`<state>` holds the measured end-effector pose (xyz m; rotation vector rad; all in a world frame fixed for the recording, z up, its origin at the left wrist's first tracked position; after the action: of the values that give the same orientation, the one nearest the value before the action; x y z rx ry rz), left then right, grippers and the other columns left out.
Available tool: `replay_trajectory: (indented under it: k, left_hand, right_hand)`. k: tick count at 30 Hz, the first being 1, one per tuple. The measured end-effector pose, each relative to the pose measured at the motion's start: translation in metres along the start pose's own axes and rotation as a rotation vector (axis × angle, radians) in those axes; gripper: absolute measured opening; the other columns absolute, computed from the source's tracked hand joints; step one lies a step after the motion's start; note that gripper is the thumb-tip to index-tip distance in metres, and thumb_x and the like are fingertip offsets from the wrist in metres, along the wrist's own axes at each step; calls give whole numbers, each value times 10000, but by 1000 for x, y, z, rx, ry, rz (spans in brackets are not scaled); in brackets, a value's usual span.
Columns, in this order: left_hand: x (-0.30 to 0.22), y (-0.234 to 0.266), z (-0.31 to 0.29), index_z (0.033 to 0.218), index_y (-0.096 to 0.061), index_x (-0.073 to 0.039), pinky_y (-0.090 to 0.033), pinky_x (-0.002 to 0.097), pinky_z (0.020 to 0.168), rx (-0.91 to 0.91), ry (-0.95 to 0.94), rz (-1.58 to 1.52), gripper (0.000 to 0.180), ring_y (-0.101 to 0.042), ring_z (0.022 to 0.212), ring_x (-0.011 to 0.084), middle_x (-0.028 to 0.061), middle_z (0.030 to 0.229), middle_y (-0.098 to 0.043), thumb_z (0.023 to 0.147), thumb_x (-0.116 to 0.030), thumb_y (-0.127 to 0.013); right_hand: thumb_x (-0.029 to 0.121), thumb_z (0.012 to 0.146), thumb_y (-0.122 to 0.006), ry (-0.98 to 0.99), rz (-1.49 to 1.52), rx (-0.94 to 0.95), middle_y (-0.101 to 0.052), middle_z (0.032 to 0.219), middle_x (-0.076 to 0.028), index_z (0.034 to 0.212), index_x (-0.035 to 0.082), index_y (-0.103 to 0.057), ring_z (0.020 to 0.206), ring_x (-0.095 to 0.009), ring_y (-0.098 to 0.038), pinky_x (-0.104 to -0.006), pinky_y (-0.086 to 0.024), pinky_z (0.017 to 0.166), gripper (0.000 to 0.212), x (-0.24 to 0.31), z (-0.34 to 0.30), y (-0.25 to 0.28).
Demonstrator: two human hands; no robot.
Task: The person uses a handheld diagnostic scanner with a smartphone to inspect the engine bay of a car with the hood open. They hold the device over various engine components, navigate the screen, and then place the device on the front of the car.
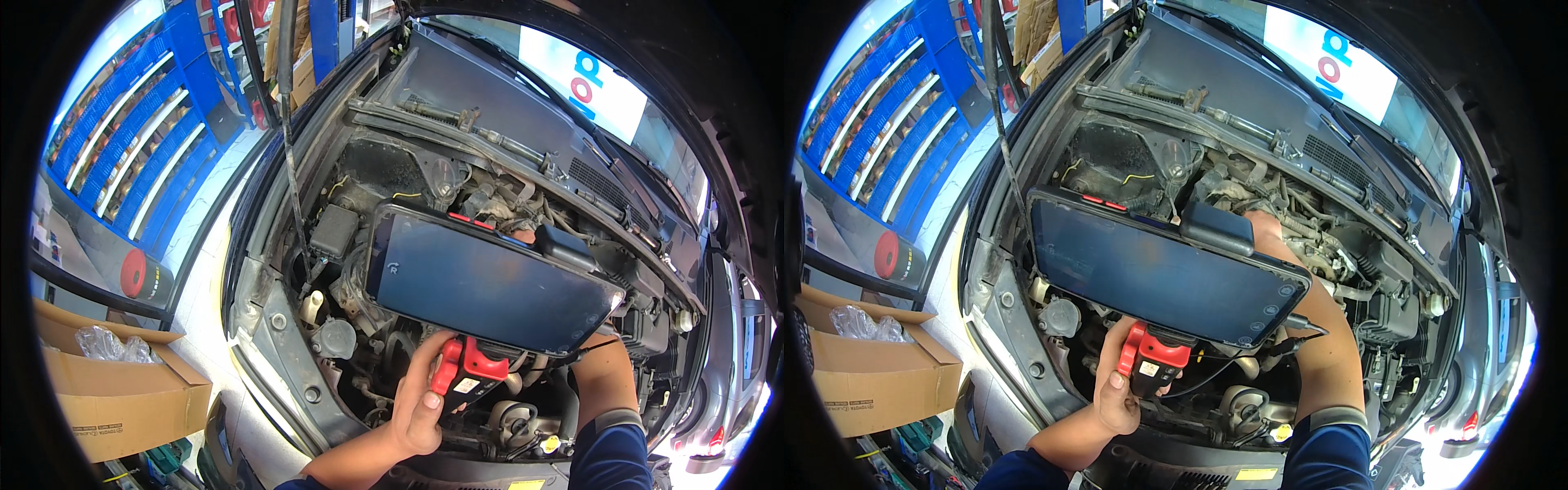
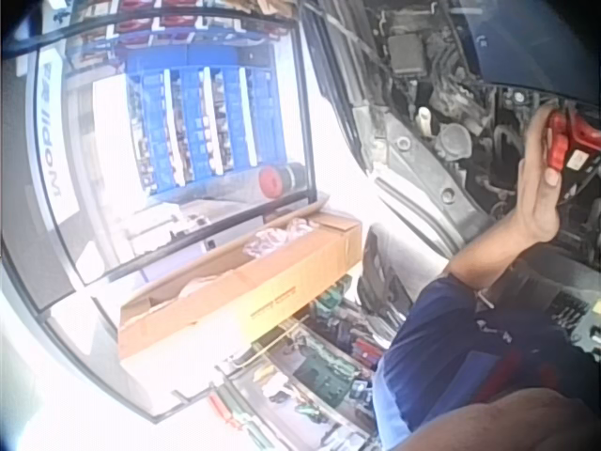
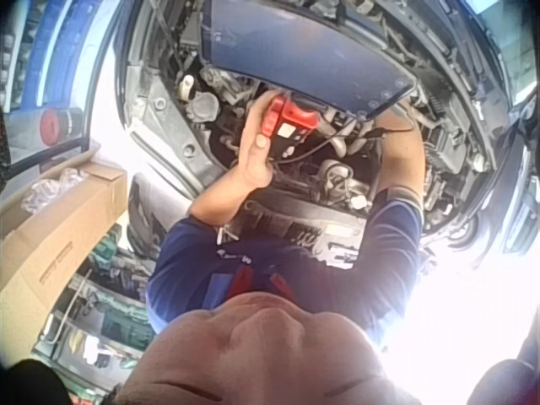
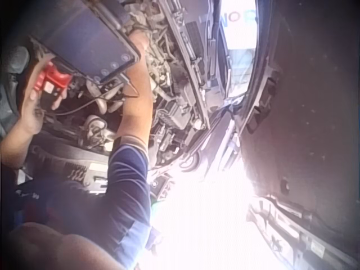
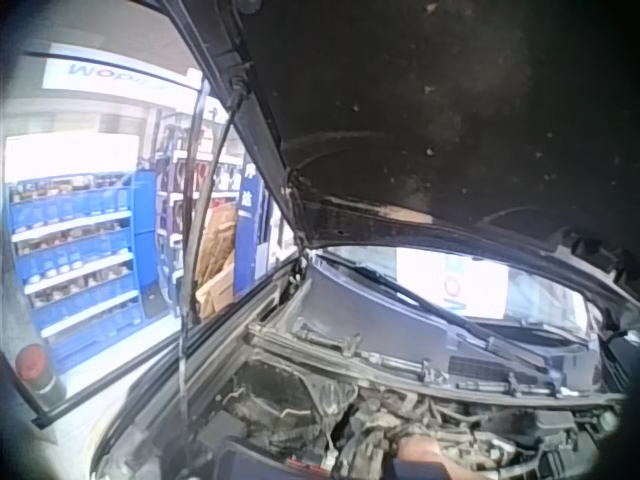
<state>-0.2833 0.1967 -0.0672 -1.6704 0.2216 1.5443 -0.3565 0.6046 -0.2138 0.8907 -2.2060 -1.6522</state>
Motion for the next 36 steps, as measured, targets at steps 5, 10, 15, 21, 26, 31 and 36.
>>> replay_trajectory:
  k: [5,10,15,21,26,31,36]
  left_hand:
    - [-5,1,1,1466,-297,105,-503,317,702,-25,-62,61,798,-626,768,197,203,1110,-651,1017,-552,-366]
    - [4,2,-2,1505,-212,72,-520,275,642,-28,-12,-11,910,-635,843,185,209,1182,-596,978,-631,-448]
    - [-5,0,1,1467,-301,106,-503,311,725,-26,-72,62,796,-631,798,197,214,1136,-652,1027,-554,-364]
    - [-5,0,0,1468,-294,107,-508,323,758,-12,-63,53,793,-641,840,211,220,1147,-651,1032,-551,-369]
    - [-5,1,-1,1466,-295,109,-487,355,910,-19,-94,69,785,-641,1023,266,242,1200,-639,1036,-542,-375]
    - [-3,1,-1,1473,-267,105,-489,331,854,-29,-58,26,845,-633,1000,241,225,1216,-613,1008,-584,-419]
    - [5,-2,0,1484,-216,87,-528,270,645,-35,20,-42,971,-631,852,169,183,1213,-573,949,-672,-498]
  right_hand:
    - [346,929,-606,-5,-3,0,-672,1304,-109,1224,117,-711,1191,-266,-661,-393,-568,922,388,2,1,3]
    - [347,929,-607,-6,-1,1,-671,1310,-107,1230,118,-710,1196,-265,-660,-392,-568,925,392,4,2,6]
    - [348,929,-608,-10,0,4,-669,1316,-106,1235,118,-709,1201,-264,-658,-392,-567,927,396,6,3,8]
    - [349,930,-609,-20,-2,8,-668,1323,-105,1242,119,-708,1207,-263,-657,-391,-566,930,400,6,4,10]
    - [350,930,-609,-22,1,15,-667,1329,-104,1247,120,-707,1211,-262,-655,-390,-566,933,404,9,5,9]
    - [351,930,-610,-27,2,18,-666,1335,-102,1253,121,-706,1216,-261,-654,-390,-565,935,408,10,6,11]
    - [352,930,-611,-53,12,22,-665,1341,-101,1259,122,-705,1221,-261,-653,-389,-565,938,412,1,8,13]
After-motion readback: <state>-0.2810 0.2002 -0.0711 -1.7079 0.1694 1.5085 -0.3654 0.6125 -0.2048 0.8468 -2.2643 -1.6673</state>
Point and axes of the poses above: each hand's wrist, its own z-axis towards the middle knuckle, its own y-axis out of the back of the hand, x = y × z, the point moved 7 cm from there along z, towards the middle knuckle
